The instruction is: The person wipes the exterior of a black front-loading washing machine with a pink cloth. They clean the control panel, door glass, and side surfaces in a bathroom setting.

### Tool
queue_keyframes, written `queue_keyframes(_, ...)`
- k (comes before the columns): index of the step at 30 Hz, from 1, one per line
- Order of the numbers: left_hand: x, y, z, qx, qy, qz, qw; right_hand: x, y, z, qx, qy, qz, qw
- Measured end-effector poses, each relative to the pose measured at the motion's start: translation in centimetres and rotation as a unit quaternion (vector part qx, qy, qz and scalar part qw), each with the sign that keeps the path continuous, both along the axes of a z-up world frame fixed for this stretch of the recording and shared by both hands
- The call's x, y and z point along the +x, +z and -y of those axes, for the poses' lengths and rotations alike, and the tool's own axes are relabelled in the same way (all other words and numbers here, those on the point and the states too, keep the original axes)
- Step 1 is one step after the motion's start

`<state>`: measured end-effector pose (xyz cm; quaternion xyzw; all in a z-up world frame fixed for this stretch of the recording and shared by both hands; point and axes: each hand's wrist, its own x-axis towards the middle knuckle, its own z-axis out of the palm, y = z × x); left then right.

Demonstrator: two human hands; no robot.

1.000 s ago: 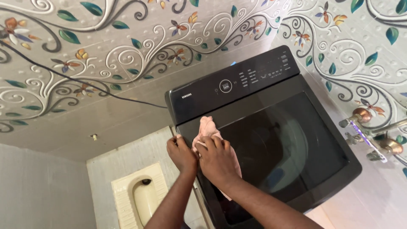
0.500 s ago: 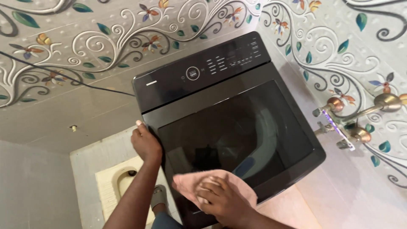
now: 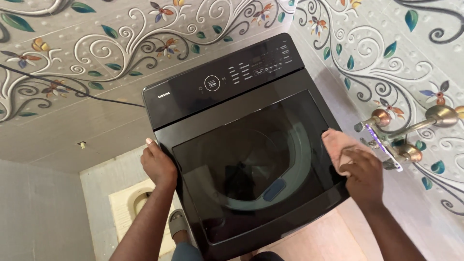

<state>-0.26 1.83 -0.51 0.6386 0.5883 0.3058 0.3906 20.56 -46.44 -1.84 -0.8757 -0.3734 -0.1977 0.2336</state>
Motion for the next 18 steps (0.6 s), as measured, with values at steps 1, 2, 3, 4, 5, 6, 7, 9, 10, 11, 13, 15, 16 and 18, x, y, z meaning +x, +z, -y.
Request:
queue_keyframes(1, 0.0, 0.0, 0.0, 0.002, -0.001, -0.004, 1.0, 0.1, 0.2, -0.2, 0.008, -0.014, 0.005, 1.0)
queue_keyframes(2, 0.0, 0.1, 0.0, 0.004, -0.002, -0.008, 1.0, 0.1, 0.2, -0.5, 0.015, -0.027, 0.01, 0.999)
queue_keyframes(3, 0.1, 0.0, 0.0, 0.006, -0.004, -0.011, 1.0, -0.1, 0.1, -0.6, 0.01, -0.024, 0.002, 1.0)
queue_keyframes(4, 0.1, 0.0, -0.1, 0.004, -0.004, -0.007, 1.0, -0.4, -0.1, -0.5, 0.005, -0.021, -0.005, 1.0)
queue_keyframes(5, 0.2, -0.1, 0.0, 0.0, -0.003, -0.003, 1.0, -0.8, -0.4, -0.4, -0.001, -0.017, -0.013, 1.0)
queue_keyframes(6, 0.2, -0.2, 0.0, -0.004, -0.003, 0.001, 1.0, -1.3, -1.0, -0.5, -0.027, 0.021, -0.028, 0.999)
queue_keyframes(7, 0.2, -0.3, 0.0, -0.001, -0.002, -0.003, 1.0, -2.1, -1.7, -0.6, -0.054, 0.059, -0.045, 0.996)
queue_keyframes(9, 0.3, -0.4, 0.0, 0.006, 0.001, -0.009, 1.0, -5.6, -3.5, -1.9, -0.05, 0.132, -0.17, 0.975)
queue_keyframes(10, 0.4, -0.4, 0.0, 0.002, 0.0, -0.007, 1.0, -7.6, -4.1, -2.8, -0.018, 0.165, -0.277, 0.946)
queue_keyframes(11, 0.4, -0.4, 0.0, -0.001, 0.0, -0.006, 1.0, -9.2, -4.2, -3.3, -0.034, 0.202, -0.223, 0.953)
queue_keyframes(13, 0.3, -0.2, 0.3, 0.002, 0.0, -0.01, 1.0, -14.4, -4.2, -6.1, -0.066, 0.274, -0.113, 0.953)
queue_keyframes(15, 0.4, 0.0, 0.5, 0.016, 0.002, -0.02, 1.0, -17.8, -3.1, -9.9, -0.067, 0.334, -0.067, 0.938)
queue_keyframes(16, 0.5, 0.1, 0.6, 0.014, 0.004, -0.017, 1.0, -19.0, -2.3, -11.8, -0.054, 0.36, -0.076, 0.928)
queue_keyframes(18, 0.5, 0.3, 0.9, 0.011, 0.011, -0.013, 1.0, -20.9, -0.3, -15.1, -0.041, 0.4, -0.104, 0.91)
